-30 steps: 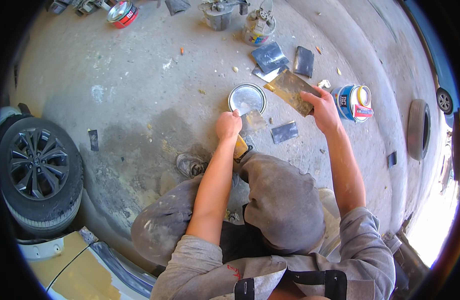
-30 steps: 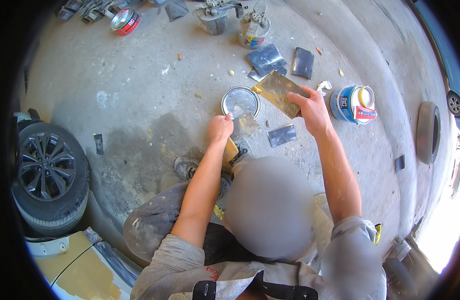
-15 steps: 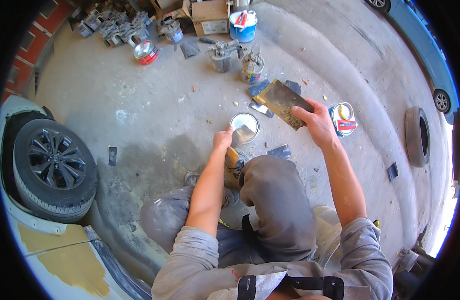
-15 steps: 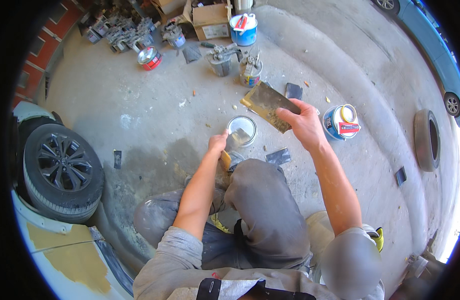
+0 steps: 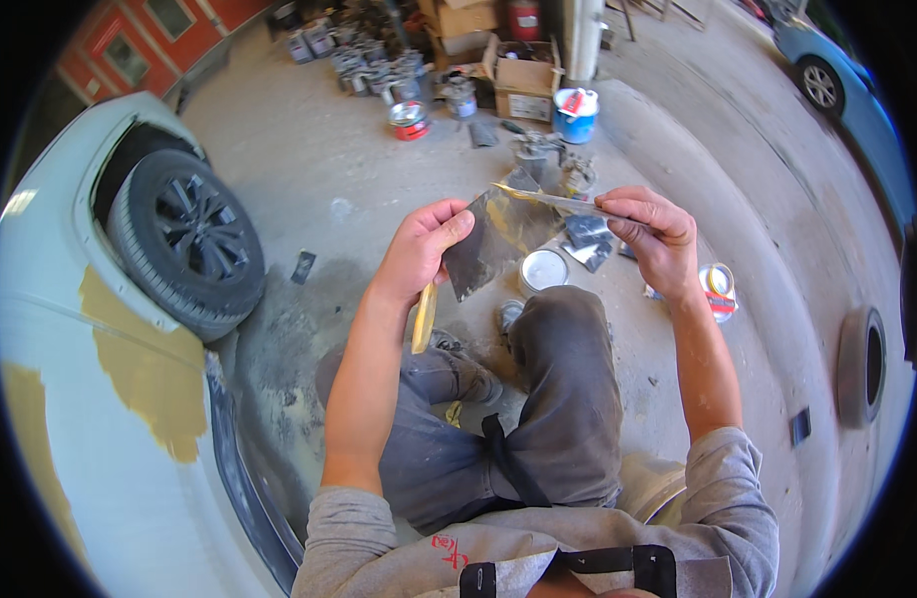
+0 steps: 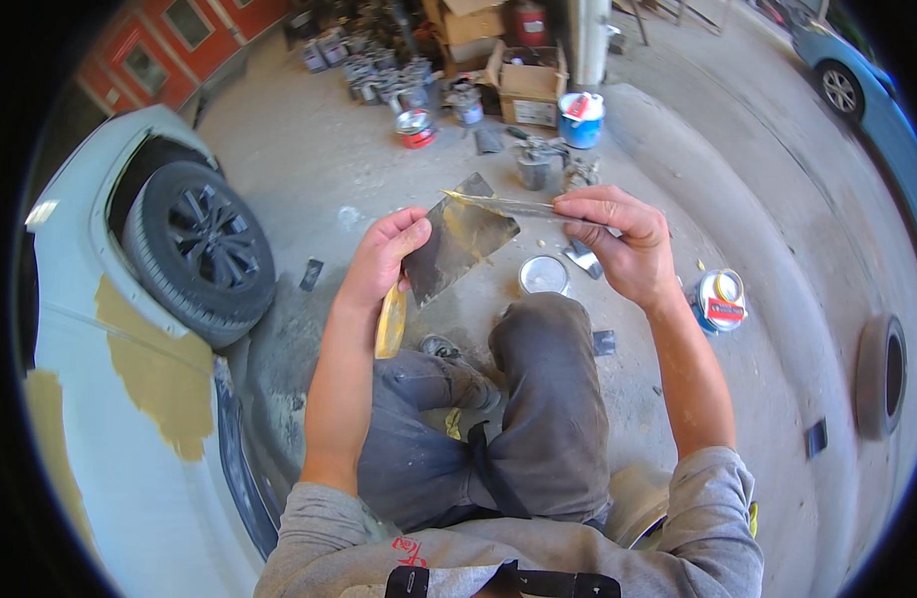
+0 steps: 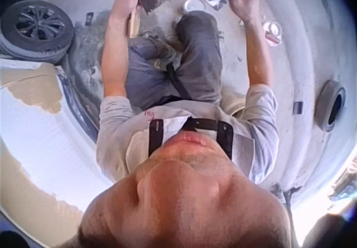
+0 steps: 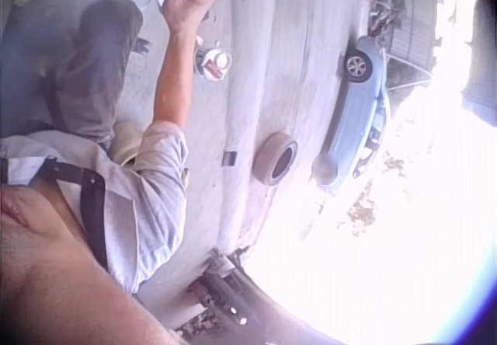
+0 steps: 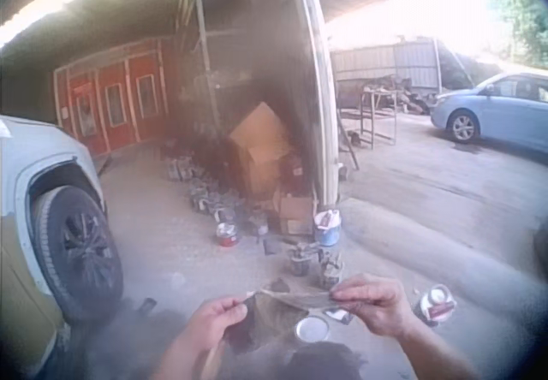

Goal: The person applies yellow body filler to the lower side panel of a white car using a small flexible spreader and a larger metal putty knife. They repeatedly smooth the filler along the panel edge, then scrape excess material from the spreader onto the putty knife and into a container.

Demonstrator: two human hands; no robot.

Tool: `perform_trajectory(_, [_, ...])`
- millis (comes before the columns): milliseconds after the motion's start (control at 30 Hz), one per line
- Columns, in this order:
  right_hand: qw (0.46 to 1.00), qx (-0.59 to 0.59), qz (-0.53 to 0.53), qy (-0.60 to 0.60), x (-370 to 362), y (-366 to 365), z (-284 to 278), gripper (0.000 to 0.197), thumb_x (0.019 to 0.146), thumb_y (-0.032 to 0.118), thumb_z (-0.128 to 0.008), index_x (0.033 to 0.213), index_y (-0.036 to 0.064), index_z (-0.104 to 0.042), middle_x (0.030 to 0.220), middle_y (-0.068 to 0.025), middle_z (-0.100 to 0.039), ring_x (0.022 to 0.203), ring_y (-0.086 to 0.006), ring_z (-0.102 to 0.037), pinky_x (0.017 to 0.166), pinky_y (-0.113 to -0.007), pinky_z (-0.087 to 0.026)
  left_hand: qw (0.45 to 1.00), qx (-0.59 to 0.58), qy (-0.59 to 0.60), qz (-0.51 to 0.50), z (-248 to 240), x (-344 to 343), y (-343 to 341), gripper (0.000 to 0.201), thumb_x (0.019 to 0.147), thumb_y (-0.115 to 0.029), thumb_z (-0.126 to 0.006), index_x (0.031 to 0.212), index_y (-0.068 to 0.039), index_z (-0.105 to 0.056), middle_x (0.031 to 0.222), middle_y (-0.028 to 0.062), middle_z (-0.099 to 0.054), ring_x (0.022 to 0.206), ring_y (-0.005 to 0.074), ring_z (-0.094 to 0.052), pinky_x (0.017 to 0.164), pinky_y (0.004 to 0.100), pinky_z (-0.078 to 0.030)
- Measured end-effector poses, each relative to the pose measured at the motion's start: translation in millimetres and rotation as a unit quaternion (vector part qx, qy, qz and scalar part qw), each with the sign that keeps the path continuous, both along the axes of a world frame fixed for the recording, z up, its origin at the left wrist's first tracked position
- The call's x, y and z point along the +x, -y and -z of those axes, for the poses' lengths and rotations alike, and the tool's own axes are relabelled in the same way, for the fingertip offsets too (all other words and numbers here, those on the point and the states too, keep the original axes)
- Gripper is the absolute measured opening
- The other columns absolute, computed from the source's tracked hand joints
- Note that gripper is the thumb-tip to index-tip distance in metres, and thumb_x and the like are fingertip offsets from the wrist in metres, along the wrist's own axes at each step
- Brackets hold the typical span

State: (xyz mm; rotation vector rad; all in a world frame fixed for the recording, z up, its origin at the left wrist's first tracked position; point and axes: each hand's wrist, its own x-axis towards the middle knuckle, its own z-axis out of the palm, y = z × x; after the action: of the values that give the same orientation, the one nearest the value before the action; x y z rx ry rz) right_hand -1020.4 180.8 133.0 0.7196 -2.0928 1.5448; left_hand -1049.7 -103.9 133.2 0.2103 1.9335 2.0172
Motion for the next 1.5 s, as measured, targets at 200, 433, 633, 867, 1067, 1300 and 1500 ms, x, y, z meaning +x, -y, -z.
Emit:
perform_trajectory(200, [0.941, 0.200, 0.012, -0.272, -12, 58, -25, 0.047, 0.055, -0.016, -0.054, 0.095, 0.0043, -0.068, 0.103, -0.0112, -0.064, 0.101, -0.0307, -0.059, 0.087, -0.039, -0.047, 0.992, 0.019, -0.002, -0.125, -25, 70, 52, 0.022, 0.091, -0.025, -0.055, 0.103, -0.008, -0.062, 0.078, -0.0056, -0.060, 0.055, 0.0004, -0.049, 0.040, 0.0183, -0.032])
perform_trajectory(433, [0.878, 0.191, -0.086, -0.432, 15, 159, -43, 0.052, 0.059, -0.016, -0.052, 0.105, 0.0021, -0.067, 0.100, -0.0152, -0.065, 0.092, -0.0313, -0.063, 0.081, -0.038, -0.051, 0.963, 0.049, -0.073, -0.253, -26, 154, 90, 0.025, 0.088, -0.030, -0.058, 0.103, -0.010, -0.064, 0.071, -0.0070, -0.054, 0.050, 0.0028, -0.042, 0.041, 0.0209, -0.032])
perform_trajectory(633, [0.876, 0.183, -0.168, -0.414, 28, 226, -29, 0.050, 0.062, -0.017, -0.051, 0.105, 0.0017, -0.067, 0.103, -0.0154, -0.065, 0.095, -0.0310, -0.063, 0.084, -0.037, -0.050, 0.920, 0.078, -0.081, -0.375, -4, 212, 133, 0.023, 0.089, -0.027, -0.058, 0.102, -0.009, -0.064, 0.072, -0.0057, -0.056, 0.052, 0.0026, -0.044, 0.042, 0.0202, -0.032])
perform_trajectory(867, [0.958, 0.125, -0.246, -0.079, 48, 278, -2, 0.021, 0.086, 0.000, -0.059, 0.106, 0.0016, -0.065, 0.096, -0.0079, -0.066, 0.085, -0.0156, -0.061, 0.077, -0.027, -0.048, 0.826, 0.102, -0.055, -0.552, 28, 264, 156, 0.030, 0.089, -0.031, -0.059, 0.109, -0.008, -0.062, 0.071, -0.0053, -0.053, 0.051, 0.0034, -0.042, 0.042, 0.0206, -0.032])
perform_trajectory(1067, [0.848, -0.141, -0.460, 0.223, 80, 296, 12, 0.021, 0.095, 0.011, -0.053, 0.112, 0.0012, -0.057, 0.097, 0.0008, -0.061, 0.083, -0.0059, -0.053, 0.074, -0.022, -0.045, 0.816, 0.001, -0.206, -0.540, 36, 258, 147, 0.022, 0.094, -0.016, -0.055, 0.106, 0.002, -0.060, 0.081, -0.0043, -0.056, 0.070, 0.0024, -0.045, 0.062, 0.0176, -0.038])
perform_trajectory(1300, [0.891, 0.031, -0.446, 0.077, 73, 285, 13, 0.020, 0.093, 0.006, -0.052, 0.110, -0.0030, -0.058, 0.092, -0.0003, -0.063, 0.082, -0.0104, -0.056, 0.075, -0.022, -0.044, 0.799, 0.003, -0.220, -0.559, 47, 263, 147, 0.024, 0.094, -0.018, -0.056, 0.105, 0.002, -0.060, 0.080, -0.0046, -0.056, 0.070, 0.0020, -0.044, 0.062, 0.0173, -0.037])
perform_trajectory(1500, [0.729, -0.168, -0.480, 0.459, 52, 274, 23, 0.020, 0.090, 0.011, -0.057, 0.107, 0.0021, -0.060, 0.095, -0.0061, -0.066, 0.084, -0.0104, -0.061, 0.077, -0.026, -0.049, 0.860, 0.119, -0.083, -0.489, 51, 246, 149, 0.024, 0.093, -0.023, -0.057, 0.109, -0.005, -0.059, 0.074, -0.0046, -0.055, 0.054, 0.0023, -0.045, 0.046, 0.0180, -0.036])
